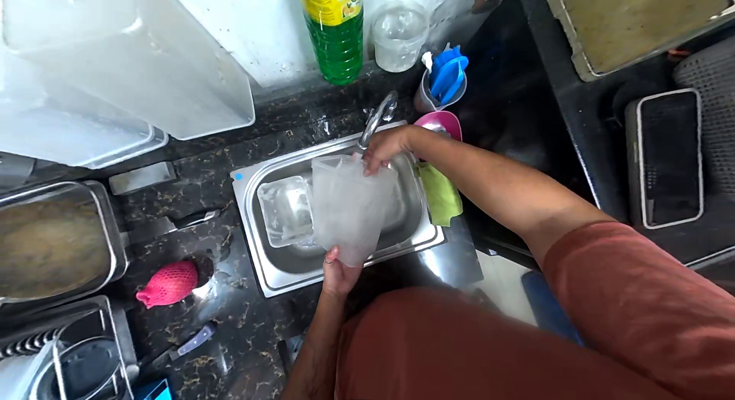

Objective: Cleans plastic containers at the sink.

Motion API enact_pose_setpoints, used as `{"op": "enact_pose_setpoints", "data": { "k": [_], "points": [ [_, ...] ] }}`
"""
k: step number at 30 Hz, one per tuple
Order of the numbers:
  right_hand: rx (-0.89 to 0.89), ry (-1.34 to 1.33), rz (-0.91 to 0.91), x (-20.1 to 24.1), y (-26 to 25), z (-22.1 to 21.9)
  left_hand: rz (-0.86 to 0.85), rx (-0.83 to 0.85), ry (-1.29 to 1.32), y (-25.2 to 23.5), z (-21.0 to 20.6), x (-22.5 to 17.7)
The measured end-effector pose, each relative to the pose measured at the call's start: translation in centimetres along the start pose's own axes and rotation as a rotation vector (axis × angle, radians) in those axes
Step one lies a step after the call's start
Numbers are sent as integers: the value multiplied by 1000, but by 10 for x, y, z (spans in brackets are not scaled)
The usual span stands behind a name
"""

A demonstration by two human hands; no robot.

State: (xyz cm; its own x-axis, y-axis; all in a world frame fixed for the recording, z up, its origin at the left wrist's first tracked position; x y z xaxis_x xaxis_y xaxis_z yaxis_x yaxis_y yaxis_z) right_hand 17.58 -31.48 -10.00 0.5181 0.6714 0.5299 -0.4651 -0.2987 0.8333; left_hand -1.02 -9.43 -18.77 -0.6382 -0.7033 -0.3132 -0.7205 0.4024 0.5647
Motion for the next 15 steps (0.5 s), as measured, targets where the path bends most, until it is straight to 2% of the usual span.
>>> {"op": "enact_pose_setpoints", "data": {
  "k": [8,11,12,15],
  "points": [
    [17,-512,221,-10,-14,-20,225,165,138,10,-7,12],
    [-33,-704,283,-24,-12,-27,297,89,66,10,-14,17],
    [-73,-738,295,-29,-10,-28,274,34,22,8,-17,14],
    [-286,-703,318,-39,3,-26,-1,-191,-20,1,-11,-2]
  ]
}}
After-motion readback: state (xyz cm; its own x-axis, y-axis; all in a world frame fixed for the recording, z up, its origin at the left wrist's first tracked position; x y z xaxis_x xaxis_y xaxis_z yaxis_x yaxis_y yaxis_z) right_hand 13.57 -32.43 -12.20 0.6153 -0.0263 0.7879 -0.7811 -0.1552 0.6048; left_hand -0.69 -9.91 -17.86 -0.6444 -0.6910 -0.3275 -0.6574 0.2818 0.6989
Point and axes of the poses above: each hand's wrist, its own y-axis away from the middle knuckle, its own z-axis out of the back of the hand, x = y × z, the point moved 9 cm from there along -y, towards the middle knuckle, and after that the axes turned 7 degrees about -z, right-handed, at the moved point
